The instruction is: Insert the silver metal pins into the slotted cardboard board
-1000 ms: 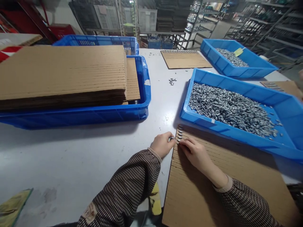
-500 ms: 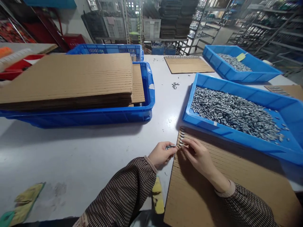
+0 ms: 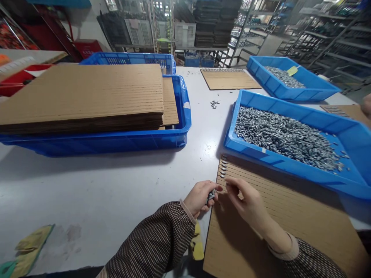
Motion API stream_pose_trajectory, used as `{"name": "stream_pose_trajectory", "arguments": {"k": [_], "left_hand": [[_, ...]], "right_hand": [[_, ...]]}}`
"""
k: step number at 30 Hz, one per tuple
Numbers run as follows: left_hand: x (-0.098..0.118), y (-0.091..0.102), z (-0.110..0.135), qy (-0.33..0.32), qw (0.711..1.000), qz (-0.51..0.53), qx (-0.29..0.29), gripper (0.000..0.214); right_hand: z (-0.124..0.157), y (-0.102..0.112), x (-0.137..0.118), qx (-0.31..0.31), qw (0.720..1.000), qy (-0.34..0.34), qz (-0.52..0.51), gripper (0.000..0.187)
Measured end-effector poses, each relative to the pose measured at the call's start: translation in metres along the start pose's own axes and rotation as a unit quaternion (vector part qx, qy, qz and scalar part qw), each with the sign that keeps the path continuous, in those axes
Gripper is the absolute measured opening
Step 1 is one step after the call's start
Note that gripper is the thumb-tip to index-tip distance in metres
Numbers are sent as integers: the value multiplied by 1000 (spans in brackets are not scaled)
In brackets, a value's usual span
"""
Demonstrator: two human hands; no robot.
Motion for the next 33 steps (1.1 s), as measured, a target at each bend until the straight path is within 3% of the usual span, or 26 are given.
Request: {"name": "stream_pose_trajectory", "arguments": {"k": [5, 8, 10, 17, 26, 33], "left_hand": [[-7, 1, -4, -13, 999, -16, 28, 29], [-10, 0, -4, -24, 999, -12, 40, 31], [-11, 0, -4, -30, 998, 3, 51, 32], [-5, -1, 2, -18, 994, 84, 71, 22], [-2, 2, 4, -10, 988, 118, 100, 20], [-3, 3, 3, -37, 990, 98, 97, 27]], "right_hand": [[12, 8, 24, -10, 991, -119, -60, 19], [14, 2, 34, -6, 981, -180, -71, 23], [11, -6, 36, 1, 980, -187, -73, 24], [1, -26, 35, 32, 991, -133, -11, 21], [10, -22, 33, -5, 992, 18, 123, 18], [7, -25, 32, 0, 985, 14, 174, 18]]}}
Point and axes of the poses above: each hand's wrist, its own z-axis away from the middle knuckle, its own y-axis out of the back of the hand, x = y × z, the point moved 4 cm from there along -z, towards the middle knuckle, and after that the axes turned 3 degrees about y, right-handed, at the moved point
